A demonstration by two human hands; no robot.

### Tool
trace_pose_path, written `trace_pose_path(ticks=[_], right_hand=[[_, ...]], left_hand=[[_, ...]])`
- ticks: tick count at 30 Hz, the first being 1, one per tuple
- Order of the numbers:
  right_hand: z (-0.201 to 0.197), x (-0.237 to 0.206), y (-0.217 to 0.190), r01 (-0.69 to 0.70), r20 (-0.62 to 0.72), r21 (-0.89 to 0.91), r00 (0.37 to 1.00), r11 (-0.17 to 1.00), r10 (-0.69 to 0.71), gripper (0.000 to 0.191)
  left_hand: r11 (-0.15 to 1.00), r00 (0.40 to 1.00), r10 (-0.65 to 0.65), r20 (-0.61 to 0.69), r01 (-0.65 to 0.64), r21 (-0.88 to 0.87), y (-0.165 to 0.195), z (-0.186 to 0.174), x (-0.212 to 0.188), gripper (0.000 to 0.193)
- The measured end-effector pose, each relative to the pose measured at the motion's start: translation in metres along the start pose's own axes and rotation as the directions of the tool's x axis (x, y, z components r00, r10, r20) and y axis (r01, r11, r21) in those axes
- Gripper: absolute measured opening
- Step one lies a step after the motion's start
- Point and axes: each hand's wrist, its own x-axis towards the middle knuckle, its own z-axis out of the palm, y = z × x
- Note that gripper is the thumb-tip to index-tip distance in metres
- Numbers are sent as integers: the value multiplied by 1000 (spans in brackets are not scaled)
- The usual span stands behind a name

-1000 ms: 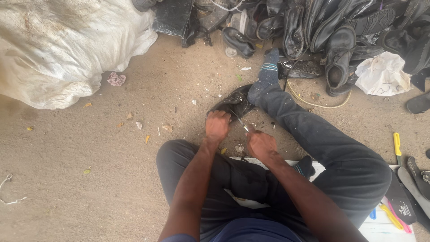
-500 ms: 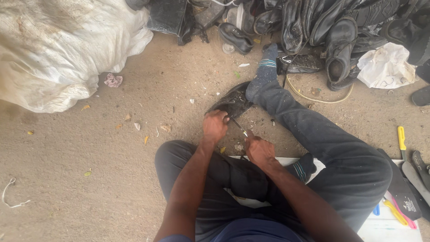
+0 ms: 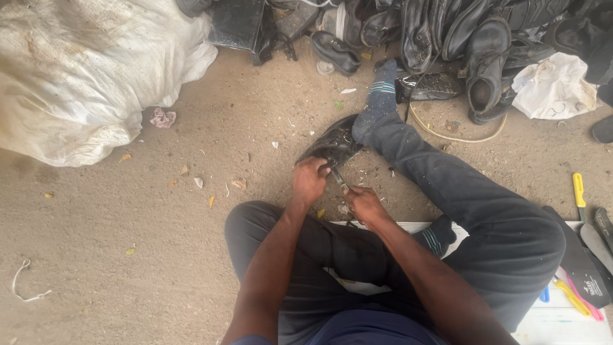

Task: The person sits on the ground and uses a knife to scrape and clean the soles of several black shoes. They handle the shoes one by one, turning them over to work on different parts of the soles and sides, then placing them aside.

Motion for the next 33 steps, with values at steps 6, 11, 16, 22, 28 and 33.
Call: trace_pose_path(ticks=[6, 11, 16, 22, 28, 33], right_hand=[[21, -13, 3, 26, -15, -86, 1000, 996, -27, 27], [26, -27, 15, 149, 8, -56, 989, 987, -149, 23], [53, -25, 11, 87, -53, 40, 995, 995, -85, 27], [56, -36, 52, 140, -53, 3, 989, 990, -139, 23], [38, -65, 61, 333, -167, -127, 921, 934, -351, 21], [9, -112, 53, -45, -75, -164, 997, 985, 33, 25]], left_hand=[[994, 996, 8, -92, -18, -106, -14, 9, 0, 25], [967, 990, -50, -133, 14, -256, -24, 13, 4, 27], [896, 986, -168, 4, 154, -416, -24, 7, -2, 20], [791, 956, -252, 153, 295, -537, 0, 9, -11, 14], [419, 852, -414, 321, 491, -763, 22, 38, -28, 28], [187, 794, -419, 441, 550, -814, 37, 72, -34, 25]])
